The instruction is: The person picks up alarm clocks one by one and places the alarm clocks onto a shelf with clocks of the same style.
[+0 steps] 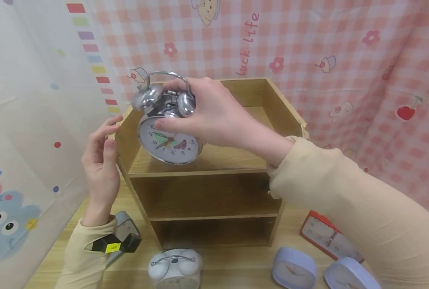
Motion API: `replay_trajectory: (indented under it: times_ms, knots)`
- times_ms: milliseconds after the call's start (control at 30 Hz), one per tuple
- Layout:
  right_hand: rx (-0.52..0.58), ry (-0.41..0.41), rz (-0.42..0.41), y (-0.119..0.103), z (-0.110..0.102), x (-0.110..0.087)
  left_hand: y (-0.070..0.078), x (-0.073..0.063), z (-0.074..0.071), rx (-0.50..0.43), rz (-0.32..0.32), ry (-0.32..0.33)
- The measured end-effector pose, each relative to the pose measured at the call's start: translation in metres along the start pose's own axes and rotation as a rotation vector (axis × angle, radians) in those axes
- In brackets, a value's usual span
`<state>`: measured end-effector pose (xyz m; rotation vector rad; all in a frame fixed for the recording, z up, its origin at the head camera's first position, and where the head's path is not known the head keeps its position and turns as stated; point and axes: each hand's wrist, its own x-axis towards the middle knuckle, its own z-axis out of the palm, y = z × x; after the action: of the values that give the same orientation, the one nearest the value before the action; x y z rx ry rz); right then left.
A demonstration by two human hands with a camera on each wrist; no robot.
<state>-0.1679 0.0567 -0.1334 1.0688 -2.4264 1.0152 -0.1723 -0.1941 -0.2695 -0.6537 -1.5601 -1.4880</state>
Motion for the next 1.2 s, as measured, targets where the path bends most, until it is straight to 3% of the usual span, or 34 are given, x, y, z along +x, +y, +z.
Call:
replay_trajectory:
  times_ms: [533, 933, 1200]
  knots:
    - [0.067, -0.157, 0.098, 0.017, 0.003, 0.042, -0.003, 0.000, 0.001, 0.006, 0.010, -0.005]
    - [0.146, -0.265, 0.072, 0.027, 0.016, 0.061, -0.003, -0.007, -0.005, 0.033, 0.003, 0.013]
    - [0.126, -0.318, 0.063, 0.033, 0.011, 0.071, -0.004, -0.003, -0.002, 0.023, 0.009, -0.006]
